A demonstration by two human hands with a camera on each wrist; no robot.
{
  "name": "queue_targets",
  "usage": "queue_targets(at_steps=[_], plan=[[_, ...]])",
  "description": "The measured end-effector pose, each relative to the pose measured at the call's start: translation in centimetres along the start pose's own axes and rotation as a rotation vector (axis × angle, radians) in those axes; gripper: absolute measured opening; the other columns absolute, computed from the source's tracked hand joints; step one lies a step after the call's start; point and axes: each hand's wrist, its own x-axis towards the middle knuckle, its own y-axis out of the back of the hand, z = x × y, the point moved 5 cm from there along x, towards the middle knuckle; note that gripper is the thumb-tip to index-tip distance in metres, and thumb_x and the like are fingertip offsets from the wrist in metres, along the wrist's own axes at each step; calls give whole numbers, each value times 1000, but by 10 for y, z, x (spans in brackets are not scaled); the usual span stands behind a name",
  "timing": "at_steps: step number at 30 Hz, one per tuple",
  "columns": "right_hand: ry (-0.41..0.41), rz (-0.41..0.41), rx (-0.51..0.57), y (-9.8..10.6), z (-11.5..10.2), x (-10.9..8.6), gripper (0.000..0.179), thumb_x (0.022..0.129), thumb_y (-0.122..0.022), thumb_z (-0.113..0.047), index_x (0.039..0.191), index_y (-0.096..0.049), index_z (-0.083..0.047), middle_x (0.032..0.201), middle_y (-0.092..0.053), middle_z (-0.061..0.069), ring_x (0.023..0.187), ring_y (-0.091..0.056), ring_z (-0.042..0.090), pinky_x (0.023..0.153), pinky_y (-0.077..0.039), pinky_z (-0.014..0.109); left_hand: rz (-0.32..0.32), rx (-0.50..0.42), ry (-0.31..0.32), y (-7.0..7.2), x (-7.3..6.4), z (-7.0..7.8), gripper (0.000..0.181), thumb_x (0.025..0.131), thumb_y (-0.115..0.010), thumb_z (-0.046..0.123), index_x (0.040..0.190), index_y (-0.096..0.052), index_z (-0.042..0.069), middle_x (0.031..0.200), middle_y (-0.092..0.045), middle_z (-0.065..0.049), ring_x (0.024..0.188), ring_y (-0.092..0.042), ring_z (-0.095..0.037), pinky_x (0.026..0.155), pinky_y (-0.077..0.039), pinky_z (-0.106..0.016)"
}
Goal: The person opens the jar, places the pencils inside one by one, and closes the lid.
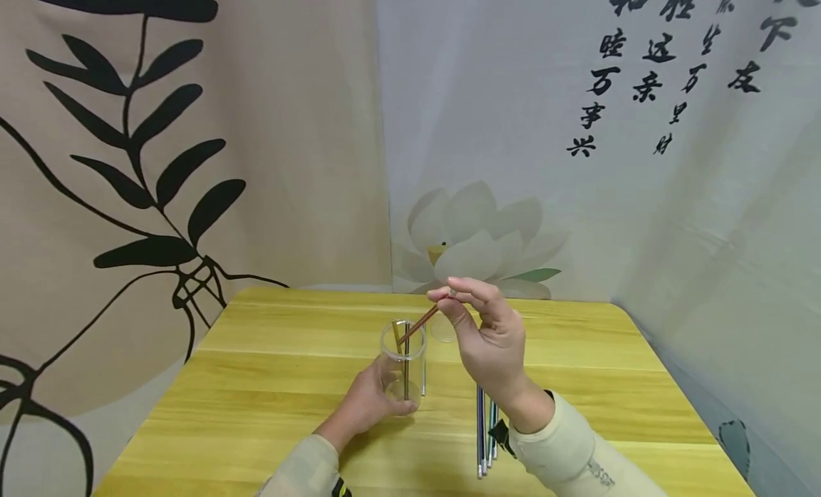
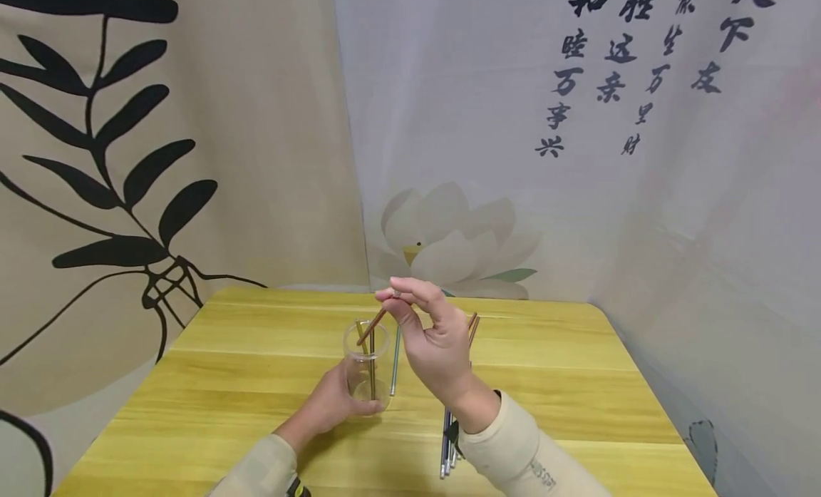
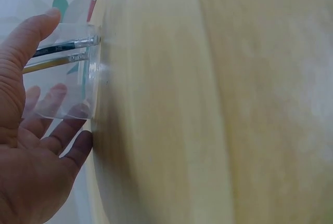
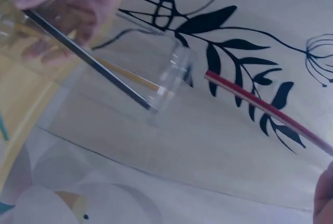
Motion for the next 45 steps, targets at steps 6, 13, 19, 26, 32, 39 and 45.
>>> queue_targets(at_steps=[6,13,19,26,32,39,45], plan=[[62,41,-33,8,-5,9,25,97,-74,-3,115,-64,13,95,-78,24,103,-80,8,91,-66,27,2,-3,9,-2,0,0,101,75,-98,19,160,-43,15,157,-55,-24,144,-54,-49,117,-45,-71],[22,1,-43,6,-1,4,27,98,-74,-8,116,-66,10,93,-78,25,99,-80,9,87,-67,25,6,23,-19,-1,0,0,103,76,-98,22,162,-41,17,156,-57,-22,142,-58,-47,116,-47,-69],[60,-57,-90,0,4,-6,23,98,-73,-5,119,-69,4,95,-79,19,92,-80,16,85,-66,22,3,24,-30,-1,0,1,102,77,-98,22,162,-41,15,154,-59,-23,141,-58,-47,116,-48,-69],[78,-81,-131,-2,14,-13,19,99,-73,-6,113,-69,6,96,-78,17,90,-79,20,86,-64,20,4,44,-44,-1,1,2,104,77,-98,23,163,-39,15,151,-61,-24,139,-60,-47,114,-50,-68],[81,-63,-128,2,18,-11,17,95,-75,0,111,-70,6,97,-78,18,95,-79,16,88,-65,21,3,64,-41,-1,1,2,105,76,-98,24,163,-39,14,150,-62,-23,137,-61,-47,112,-51,-69],[43,-95,-199,-2,27,-15,26,90,-78,8,115,-72,3,98,-79,15,88,-79,24,86,-65,20,10,80,-55,0,2,3,101,76,-98,25,159,-43,14,148,-64,-20,134,-63,-46,110,-52,-69],[-107,-223,-292,-15,46,-40,30,87,-80,10,115,-76,-1,97,-81,10,86,-79,21,77,-64,17,13,82,-57,-1,2,1,97,76,-98,26,157,-45,15,147,-65,-19,132,-65,-42,109,-54,-67]])
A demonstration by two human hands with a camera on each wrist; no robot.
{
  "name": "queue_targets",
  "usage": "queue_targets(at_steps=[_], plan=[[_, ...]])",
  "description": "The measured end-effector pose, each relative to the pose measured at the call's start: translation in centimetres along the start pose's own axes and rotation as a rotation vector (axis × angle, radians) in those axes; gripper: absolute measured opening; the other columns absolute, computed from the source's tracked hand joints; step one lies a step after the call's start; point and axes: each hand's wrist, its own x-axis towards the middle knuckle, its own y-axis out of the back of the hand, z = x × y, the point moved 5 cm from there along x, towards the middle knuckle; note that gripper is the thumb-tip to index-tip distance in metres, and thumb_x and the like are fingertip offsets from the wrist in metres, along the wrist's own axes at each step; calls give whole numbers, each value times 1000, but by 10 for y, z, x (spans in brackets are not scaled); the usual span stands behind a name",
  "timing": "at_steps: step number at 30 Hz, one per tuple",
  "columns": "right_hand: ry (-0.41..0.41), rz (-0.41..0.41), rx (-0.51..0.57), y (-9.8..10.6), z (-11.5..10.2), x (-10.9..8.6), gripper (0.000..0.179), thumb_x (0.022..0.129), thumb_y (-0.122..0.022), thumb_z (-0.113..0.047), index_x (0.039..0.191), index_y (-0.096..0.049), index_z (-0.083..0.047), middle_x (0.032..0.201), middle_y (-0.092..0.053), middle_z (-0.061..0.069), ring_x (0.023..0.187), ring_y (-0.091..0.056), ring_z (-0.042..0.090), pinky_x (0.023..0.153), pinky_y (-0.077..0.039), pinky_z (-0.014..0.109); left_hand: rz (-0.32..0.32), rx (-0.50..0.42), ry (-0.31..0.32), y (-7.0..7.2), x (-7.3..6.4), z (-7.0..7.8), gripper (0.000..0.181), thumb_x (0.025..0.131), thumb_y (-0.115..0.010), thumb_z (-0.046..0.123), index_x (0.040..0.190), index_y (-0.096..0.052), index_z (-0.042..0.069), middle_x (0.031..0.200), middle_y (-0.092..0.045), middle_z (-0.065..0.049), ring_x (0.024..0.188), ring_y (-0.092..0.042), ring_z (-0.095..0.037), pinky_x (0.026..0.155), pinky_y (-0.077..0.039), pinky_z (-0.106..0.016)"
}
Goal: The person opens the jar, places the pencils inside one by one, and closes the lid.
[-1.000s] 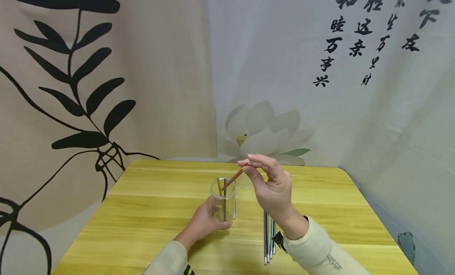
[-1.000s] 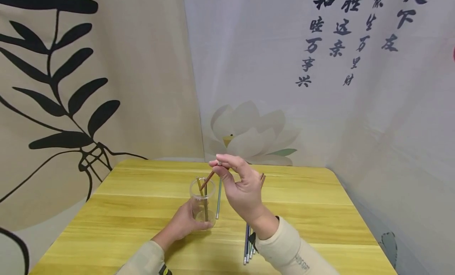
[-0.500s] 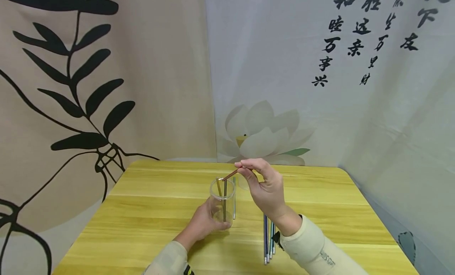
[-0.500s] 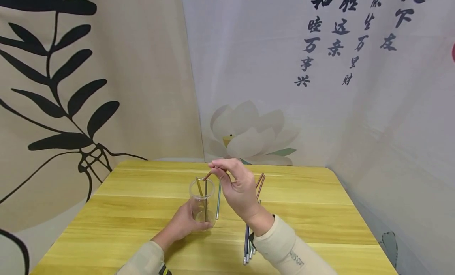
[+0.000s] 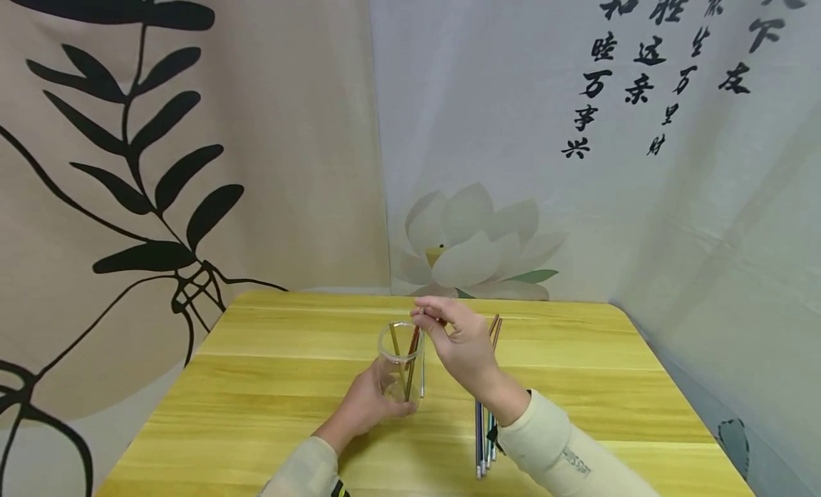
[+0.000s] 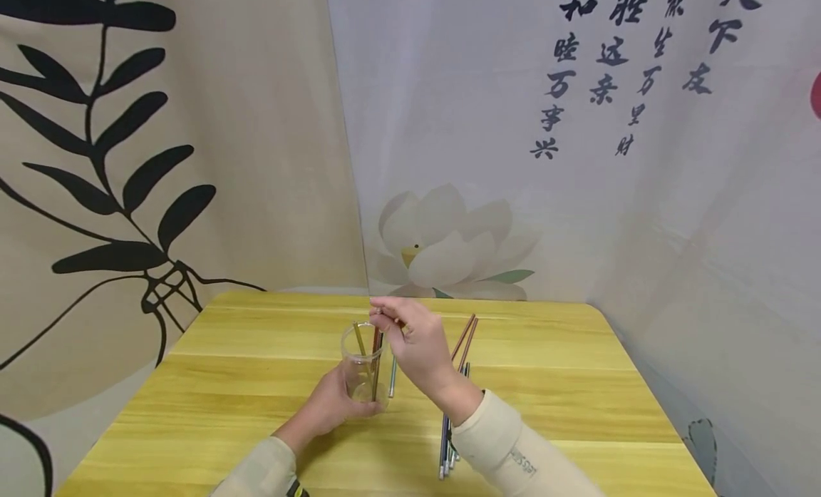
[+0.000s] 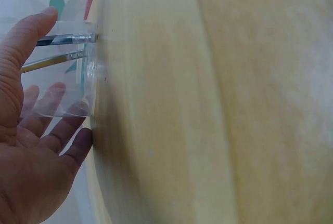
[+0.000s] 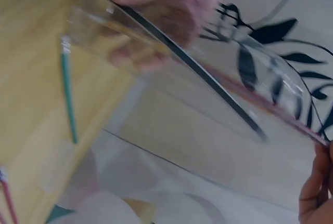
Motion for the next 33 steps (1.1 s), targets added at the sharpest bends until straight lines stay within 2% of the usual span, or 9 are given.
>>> queue_targets(at_steps=[4,10,14,20,22,25,27,29,33], plan=[[67,-112,-158,-16,3,-18,20,87,-86,-6,106,-82,-5,90,-81,2,81,-70,16,68,-59,20,-15,-13,-9,-1,0,-1,99,78,-97,26,160,-41,18,153,-61,-20,135,-62,-46,111,-53,-68],[151,-211,-320,-24,5,-26,15,92,-84,-19,104,-85,-11,88,-82,-4,84,-64,17,76,-58,29,-19,-34,-19,2,0,1,100,80,-96,25,161,-40,20,158,-56,-20,140,-58,-49,113,-50,-70],[144,-273,-343,-21,4,-25,24,94,-82,-23,115,-83,-11,97,-84,-3,90,-69,16,82,-60,30,-24,-39,-6,3,-2,1,99,81,-96,25,162,-40,21,160,-54,-18,141,-57,-49,114,-48,-71],[45,-311,-322,7,18,-38,32,93,-83,-19,124,-78,-11,111,-82,-1,101,-71,19,74,-63,29,-15,-30,3,4,-3,0,102,79,-97,26,162,-39,16,161,-53,-19,142,-57,-49,114,-48,-71],[-12,-440,-329,15,28,-50,28,92,-84,-18,119,-80,-13,111,-83,-3,99,-72,17,76,-64,29,-3,-26,8,5,-3,0,101,77,-98,25,161,-41,16,159,-56,-20,140,-58,-48,115,-48,-70],[-87,-733,-353,21,41,-79,24,91,-84,-20,115,-82,-16,109,-83,-6,98,-72,14,81,-64,31,7,-26,21,6,-3,-2,100,75,-98,24,159,-43,15,156,-58,-21,139,-60,-47,115,-48,-70],[-132,-879,-372,24,48,-100,23,91,-85,-24,113,-83,-17,108,-83,-6,98,-73,13,85,-64,32,7,-34,32,7,-2,-3,101,75,-99,23,159,-43,16,157,-57,-21,140,-58,-48,116,-47,-70],[-164,-945,-416,26,54,-117,24,91,-85,-28,111,-83,-16,105,-82,-5,94,-73,13,84,-63,33,9,-40,36,8,-2,-4,101,75,-99,22,159,-43,16,157,-57,-22,141,-58,-48,116,-47,-70],[-204,-967,-504,23,61,-137,22,90,-84,-37,105,-82,-21,96,-80,-7,83,-66,8,75,-58,30,17,-46,37,9,-1,-5,101,74,-99,23,159,-44,15,155,-58,-22,140,-59,-47,116,-47,-70]])
